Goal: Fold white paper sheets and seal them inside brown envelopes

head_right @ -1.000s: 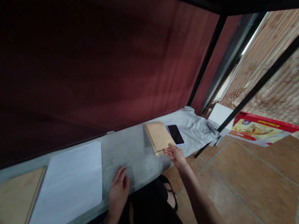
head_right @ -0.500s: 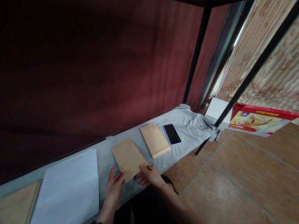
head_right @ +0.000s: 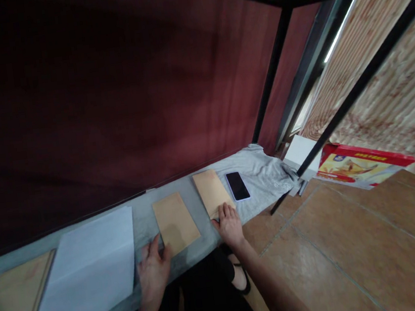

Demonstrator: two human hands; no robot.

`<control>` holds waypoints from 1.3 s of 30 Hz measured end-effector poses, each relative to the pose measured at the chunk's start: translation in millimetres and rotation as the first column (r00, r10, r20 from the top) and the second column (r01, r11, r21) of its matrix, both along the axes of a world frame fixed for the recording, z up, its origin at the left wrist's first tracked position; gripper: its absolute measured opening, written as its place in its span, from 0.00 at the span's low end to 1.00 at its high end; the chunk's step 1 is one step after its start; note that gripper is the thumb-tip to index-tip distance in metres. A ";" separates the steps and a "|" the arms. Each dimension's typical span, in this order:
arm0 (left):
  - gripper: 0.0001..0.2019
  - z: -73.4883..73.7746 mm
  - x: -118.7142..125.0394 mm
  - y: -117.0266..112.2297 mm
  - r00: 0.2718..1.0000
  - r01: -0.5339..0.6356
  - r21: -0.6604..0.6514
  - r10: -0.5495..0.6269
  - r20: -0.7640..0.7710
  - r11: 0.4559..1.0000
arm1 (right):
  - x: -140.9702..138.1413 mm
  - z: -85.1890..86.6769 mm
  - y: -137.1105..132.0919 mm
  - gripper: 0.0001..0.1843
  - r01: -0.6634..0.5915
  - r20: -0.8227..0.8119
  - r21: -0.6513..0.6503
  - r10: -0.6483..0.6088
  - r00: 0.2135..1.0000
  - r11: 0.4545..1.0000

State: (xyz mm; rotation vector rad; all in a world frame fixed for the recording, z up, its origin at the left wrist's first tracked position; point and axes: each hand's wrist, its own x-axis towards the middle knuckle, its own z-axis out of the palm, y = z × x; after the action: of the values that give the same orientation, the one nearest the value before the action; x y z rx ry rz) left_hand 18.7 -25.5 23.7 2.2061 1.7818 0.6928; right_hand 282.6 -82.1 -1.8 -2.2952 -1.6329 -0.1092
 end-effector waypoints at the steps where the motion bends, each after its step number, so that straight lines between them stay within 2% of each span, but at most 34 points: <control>1: 0.20 -3.5 -0.8 -1.3 1.000 0.015 0.045 -0.015 0.001 0.999 | 0.5 2.8 1.7 0.31 -0.008 0.014 -0.024 0.009 1.000 1.000; 6: 0.17 -21.9 2.2 -4.1 0.989 0.075 0.152 -0.093 0.111 0.985 | 0.7 22.5 9.9 0.30 -0.043 0.065 -0.137 0.052 0.996 0.990; 11: 0.17 -32.9 10.2 -12.6 0.948 0.176 0.171 -0.214 0.234 0.969 | -3.9 30.4 12.5 0.26 -0.030 0.078 -0.153 0.042 0.996 0.988; 14: 0.17 -23.2 8.0 -18.2 0.949 0.185 0.190 -0.225 0.219 0.964 | -9.5 29.3 14.8 0.24 0.010 0.052 -0.150 -0.002 0.999 0.989; 16: 0.17 -3.7 -1.5 -13.5 0.973 0.158 0.238 -0.192 0.127 0.958 | -14.9 27.1 17.3 0.23 0.054 0.035 -0.137 -0.050 0.998 0.989; 17: 0.19 9.2 -9.7 -7.1 0.988 0.132 0.264 -0.150 0.048 0.955 | -17.6 25.8 18.5 0.23 0.076 0.024 -0.126 -0.073 0.997 0.989; 20: 0.24 48.2 -47.9 24.6 0.981 -0.105 0.323 0.150 -0.120 0.941 | -22.9 21.3 20.3 0.22 0.106 -0.016 -0.101 -0.108 0.994 0.989; 21: 0.25 57.4 -63.7 35.8 0.950 -0.202 0.295 0.260 -0.173 0.934 | -23.2 19.7 20.2 0.21 0.100 -0.024 -0.100 -0.103 0.994 0.990; 22: 0.26 63.3 -79.5 45.3 0.912 -0.269 0.225 0.322 -0.252 0.937 | -22.7 17.9 19.9 0.20 0.089 -0.019 -0.104 -0.092 0.996 0.991; 23: 0.26 65.5 -94.5 51.9 0.882 -0.303 0.107 0.321 -0.346 0.947 | -21.6 16.0 19.4 0.20 0.072 0.002 -0.105 -0.072 0.997 0.992; 25: 0.27 59.8 -118.7 55.3 0.838 -0.386 -0.162 0.272 -0.473 0.908 | -18.1 11.8 17.8 0.20 0.028 0.074 -0.084 -0.022 0.997 0.996; 26: 0.28 53.5 -127.3 52.5 0.827 -0.408 -0.245 0.243 -0.507 0.879 | -15.9 9.7 16.8 0.20 0.008 0.120 -0.071 0.000 0.993 0.997; 27: 0.28 46.3 -133.9 47.8 0.826 -0.392 -0.266 0.209 -0.524 0.881 | -13.4 7.7 15.7 0.19 -0.016 0.166 -0.059 0.026 0.986 0.998; 30: 0.26 29.3 -147.3 33.6 0.831 -0.291 -0.165 0.164 -0.531 0.942 | -4.8 3.5 12.2 0.17 -0.086 0.236 -0.038 0.093 0.967 0.996; 33: 0.23 29.3 -164.8 35.9 0.861 -0.243 -0.136 0.149 -0.486 0.960 | 4.0 1.8 9.4 0.15 -0.149 0.265 -0.067 0.161 0.951 0.987; 34: 0.23 32.2 -173.2 41.0 0.869 -0.251 -0.127 0.165 -0.467 0.960 | 6.3 1.5 8.8 0.14 -0.161 0.280 -0.071 0.175 0.944 0.984; 36: 0.25 39.2 -193.6 54.6 0.854 -0.331 -0.050 0.277 -0.441 0.942 | 9.8 1.1 8.2 0.12 -0.173 0.309 -0.077 0.189 0.932 0.982; 39: 0.28 46.3 -227.4 74.7 0.783 -0.482 0.060 0.461 -0.419 0.874 | 12.3 1.5 9.1 0.10 -0.167 0.330 -0.110 0.194 0.924 0.980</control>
State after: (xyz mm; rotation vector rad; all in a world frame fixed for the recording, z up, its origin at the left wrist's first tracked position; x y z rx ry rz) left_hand -208.7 49.1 70.0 1.9855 2.5913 0.2409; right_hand 294.9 -73.0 -0.3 -2.2646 -2.0450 -0.4254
